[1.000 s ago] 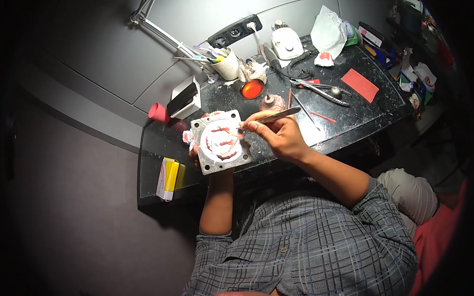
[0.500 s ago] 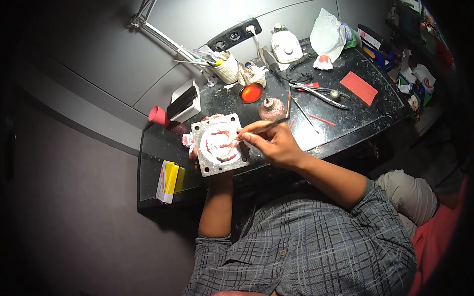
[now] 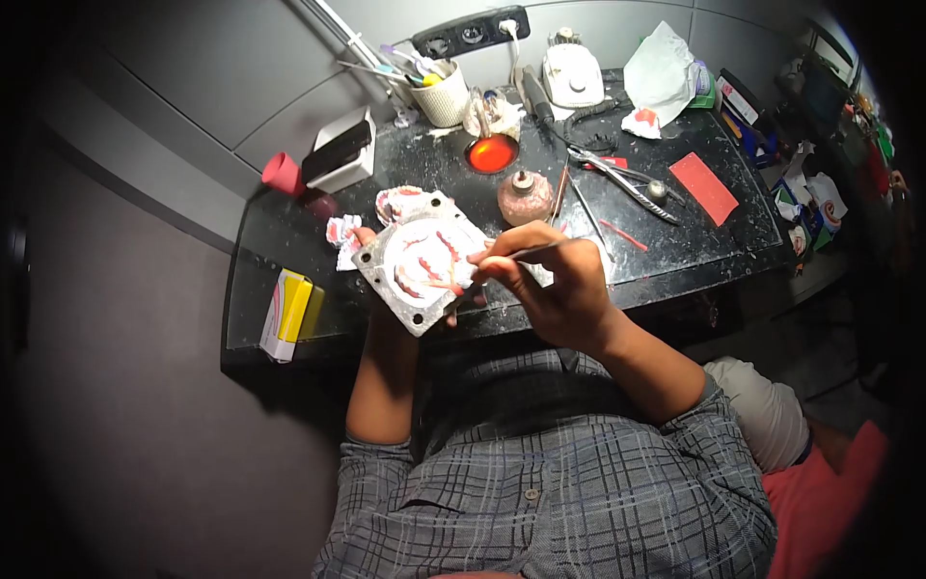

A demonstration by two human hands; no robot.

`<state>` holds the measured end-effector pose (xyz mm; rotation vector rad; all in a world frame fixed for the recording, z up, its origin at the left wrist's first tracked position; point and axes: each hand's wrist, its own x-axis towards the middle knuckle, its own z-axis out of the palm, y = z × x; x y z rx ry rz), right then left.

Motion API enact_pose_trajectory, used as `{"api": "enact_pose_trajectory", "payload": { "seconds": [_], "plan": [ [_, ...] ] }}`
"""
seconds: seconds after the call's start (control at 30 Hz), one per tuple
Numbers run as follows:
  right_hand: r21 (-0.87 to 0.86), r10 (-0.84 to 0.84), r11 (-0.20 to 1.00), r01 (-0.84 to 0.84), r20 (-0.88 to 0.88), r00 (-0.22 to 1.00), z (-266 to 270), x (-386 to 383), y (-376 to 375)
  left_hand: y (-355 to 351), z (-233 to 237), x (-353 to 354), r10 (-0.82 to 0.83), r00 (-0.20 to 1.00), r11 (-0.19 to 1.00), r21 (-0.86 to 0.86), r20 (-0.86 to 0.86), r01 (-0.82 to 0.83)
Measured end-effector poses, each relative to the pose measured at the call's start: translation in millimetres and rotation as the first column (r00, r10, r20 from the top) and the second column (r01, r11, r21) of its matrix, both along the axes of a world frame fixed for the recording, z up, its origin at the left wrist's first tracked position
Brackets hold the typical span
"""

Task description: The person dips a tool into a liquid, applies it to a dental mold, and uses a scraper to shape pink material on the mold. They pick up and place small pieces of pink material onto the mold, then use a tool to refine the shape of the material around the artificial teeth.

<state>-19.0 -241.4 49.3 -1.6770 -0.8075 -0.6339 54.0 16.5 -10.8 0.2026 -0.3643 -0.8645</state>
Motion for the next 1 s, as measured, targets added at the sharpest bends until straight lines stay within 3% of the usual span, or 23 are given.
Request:
{"api": "enact_pose_trajectory", "payload": {
  "seconds": [0.03,0.07,0.17,0.2,0.27,0.67,0.73,1.0],
  "plan": [
    [0.232,0.093,0.971,-0.060,-0.135,0.986,-4.0,-7.5,14.1,-7.3,7.7,-4.4,-0.060,0.997,0.986,-0.160,-0.040,0.053],
    [0.035,0.020,0.999,-0.016,-0.121,0.992,5.1,-9.9,10.5,-19.5,15.7,-4.6,0.123,0.992,0.991,-0.056,0.014,-0.122],
    [-0.075,-0.013,0.997,0.016,0.032,0.999,13.1,-14.5,19.8,-24.6,42.7,-21.8,0.266,0.962,0.958,0.132,-0.067,-0.256],
    [-0.080,-0.012,0.997,0.013,0.018,1.000,10.8,-18.0,22.7,-22.1,37.9,-19.8,0.223,0.969,0.975,0.037,-0.110,-0.220],
    [-0.070,-0.018,0.997,0.016,-0.034,0.999,6.7,-24.8,26.2,-21.0,31.5,-18.9,0.187,0.980,0.982,0.018,-0.060,-0.187],
    [-0.136,-0.062,0.988,0.070,0.064,0.996,0.2,-29.7,33.8,-21.6,32.7,-14.8,0.247,0.961,0.968,0.074,-0.121,-0.240],
    [-0.140,-0.073,0.987,0.082,0.070,0.995,-0.3,-29.5,34.4,-20.9,29.9,-12.0,0.185,0.979,0.982,0.050,-0.084,-0.182],
    [-0.157,-0.078,0.983,0.094,0.108,0.991,-5.1,-27.3,33.5,-22.5,32.6,-16.6,0.223,0.973,0.973,0.082,-0.061,-0.218]
  ]
}}
